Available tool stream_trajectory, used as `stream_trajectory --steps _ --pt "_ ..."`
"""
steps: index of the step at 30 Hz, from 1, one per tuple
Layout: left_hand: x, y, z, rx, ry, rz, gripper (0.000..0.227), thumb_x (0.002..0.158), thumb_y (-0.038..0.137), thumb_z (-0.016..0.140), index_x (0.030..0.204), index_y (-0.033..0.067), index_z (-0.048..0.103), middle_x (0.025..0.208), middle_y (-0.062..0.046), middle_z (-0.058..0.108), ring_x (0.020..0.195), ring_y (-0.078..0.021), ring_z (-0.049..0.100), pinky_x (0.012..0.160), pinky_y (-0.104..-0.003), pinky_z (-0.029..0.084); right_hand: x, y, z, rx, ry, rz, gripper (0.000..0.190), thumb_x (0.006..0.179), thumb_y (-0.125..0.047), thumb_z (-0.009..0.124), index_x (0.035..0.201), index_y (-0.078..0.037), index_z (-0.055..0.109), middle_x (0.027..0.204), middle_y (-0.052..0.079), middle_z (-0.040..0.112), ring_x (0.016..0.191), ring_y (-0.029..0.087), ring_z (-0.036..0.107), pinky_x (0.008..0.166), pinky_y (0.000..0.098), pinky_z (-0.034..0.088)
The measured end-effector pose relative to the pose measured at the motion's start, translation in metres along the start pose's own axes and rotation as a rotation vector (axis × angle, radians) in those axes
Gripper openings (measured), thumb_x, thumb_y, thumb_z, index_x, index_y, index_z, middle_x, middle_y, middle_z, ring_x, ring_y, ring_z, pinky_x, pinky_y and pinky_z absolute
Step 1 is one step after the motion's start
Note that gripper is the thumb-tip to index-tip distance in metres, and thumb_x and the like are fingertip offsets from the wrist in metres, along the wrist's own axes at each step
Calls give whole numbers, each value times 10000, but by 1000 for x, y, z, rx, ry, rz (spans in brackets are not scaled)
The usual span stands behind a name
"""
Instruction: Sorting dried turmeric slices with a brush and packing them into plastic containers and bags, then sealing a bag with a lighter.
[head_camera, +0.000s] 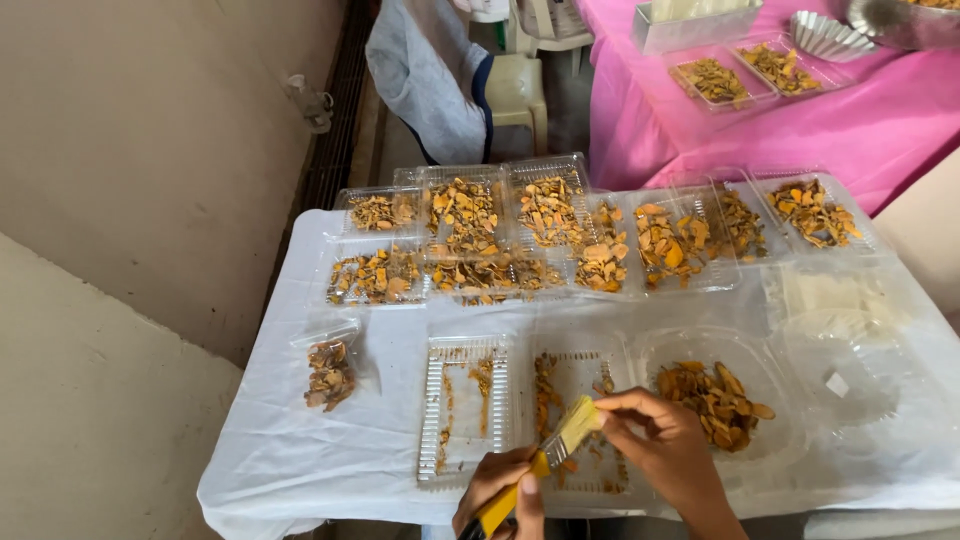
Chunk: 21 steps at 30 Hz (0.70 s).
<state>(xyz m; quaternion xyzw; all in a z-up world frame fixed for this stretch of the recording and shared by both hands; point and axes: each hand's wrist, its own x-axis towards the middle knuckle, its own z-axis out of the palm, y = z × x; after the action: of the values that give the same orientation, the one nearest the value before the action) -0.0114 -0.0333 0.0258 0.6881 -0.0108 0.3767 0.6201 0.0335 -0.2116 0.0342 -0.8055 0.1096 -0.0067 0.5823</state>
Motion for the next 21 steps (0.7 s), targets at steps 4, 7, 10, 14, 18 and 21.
stream_trajectory --steps 4,7,10,14,18,21 --pt "2 -1 0 31 57 -18 242 896 294 696 766 106 774 765 -40 824 643 -89 780 574 -188 596 6 3 -2 73 -1 -54 204 834 -166 811 951 -36 916 705 63 840 506 97 479 497 257 371" --pt "-14 -32 -14 7 -73 -12 288 945 370 659 852 121 770 950 -85 835 825 -147 807 703 -208 594 0 1 3 109 -10 -40 155 793 -102 833 916 -26 890 813 107 911 755 166 833 688 265 636" --pt "-7 -59 -10 -176 -7 89 170 957 252 692 964 89 739 1004 -155 806 877 -206 799 754 -254 641 -1 -1 7 126 -40 -96 137 782 -78 848 902 -27 891 814 84 895 700 133 780 652 244 601" --pt "13 -35 -11 -321 -588 112 538 1065 475 451 917 8 673 837 -145 725 597 -198 632 513 -299 490 -1 -8 3 127 -4 -100 136 811 -77 805 923 -31 869 788 114 908 750 167 858 680 266 658" --pt "-9 -26 -17 -171 -30 57 162 969 201 664 974 47 715 1076 -181 791 982 -232 800 842 -259 662 2 -5 7 110 -13 -159 148 811 -118 815 936 -59 868 855 85 910 760 134 841 662 235 645" --pt "-2 6 -4 -19 -55 -60 319 949 408 656 851 119 748 893 -44 833 655 -51 771 469 -153 548 10 37 15 129 -3 -147 202 772 -32 841 974 -36 847 879 80 876 697 117 761 581 231 590"
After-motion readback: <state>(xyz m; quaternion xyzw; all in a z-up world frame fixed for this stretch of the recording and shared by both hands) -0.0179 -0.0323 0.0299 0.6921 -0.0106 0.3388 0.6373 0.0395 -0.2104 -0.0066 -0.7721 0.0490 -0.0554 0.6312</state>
